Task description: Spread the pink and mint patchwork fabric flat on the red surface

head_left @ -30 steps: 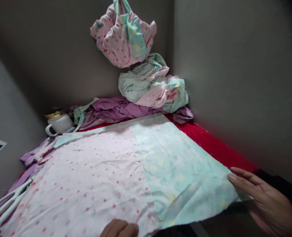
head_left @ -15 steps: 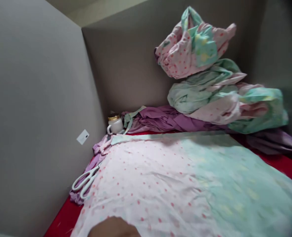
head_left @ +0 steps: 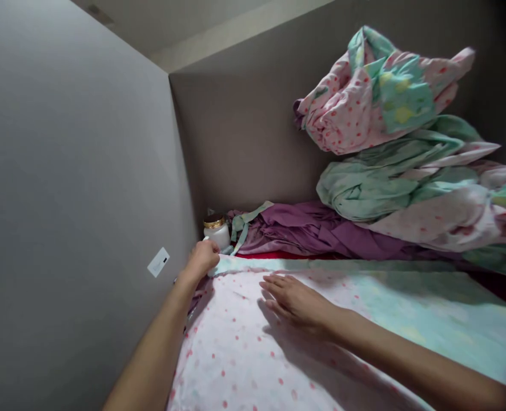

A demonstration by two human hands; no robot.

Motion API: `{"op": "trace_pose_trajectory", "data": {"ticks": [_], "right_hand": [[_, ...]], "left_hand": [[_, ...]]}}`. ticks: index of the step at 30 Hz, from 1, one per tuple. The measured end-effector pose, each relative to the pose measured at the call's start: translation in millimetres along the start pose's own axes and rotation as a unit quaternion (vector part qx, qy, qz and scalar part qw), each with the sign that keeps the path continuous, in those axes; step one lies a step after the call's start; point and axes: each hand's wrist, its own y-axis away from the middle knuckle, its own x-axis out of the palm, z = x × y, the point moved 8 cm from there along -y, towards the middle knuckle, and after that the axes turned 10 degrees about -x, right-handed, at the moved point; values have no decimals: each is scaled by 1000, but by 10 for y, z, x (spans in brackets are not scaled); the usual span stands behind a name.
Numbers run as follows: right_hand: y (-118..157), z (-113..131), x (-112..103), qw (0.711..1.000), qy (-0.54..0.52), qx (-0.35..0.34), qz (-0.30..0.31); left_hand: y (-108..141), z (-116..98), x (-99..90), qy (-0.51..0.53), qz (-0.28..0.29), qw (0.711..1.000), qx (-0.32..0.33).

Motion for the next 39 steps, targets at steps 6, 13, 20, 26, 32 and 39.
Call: {"op": "trace_pose_trajectory", "data": {"ticks": [6, 13, 20, 26, 32, 39], "right_hand": [[-301, -220, 299, 999, -2, 21, 39], [-459, -188, 392, 998, -39, -3, 53], [-443, -194, 406, 997, -55, -2, 59], [-447, -172, 387, 996, -64, -7, 57], [-439, -183, 399, 996, -69, -6, 58], [-425, -211, 434, 995, -72, -1, 66]], "left_hand": [[-207, 243, 345, -44, 23, 999, -23], [-257, 346, 422, -52, 22, 997, -50], [-273, 371, 410, -55, -14, 997, -54], [-250, 352, 420, -50, -21, 998, -41], [-345, 465, 423, 29, -38, 997, -56], [-490, 628, 537, 128, -41, 990, -47]]}}
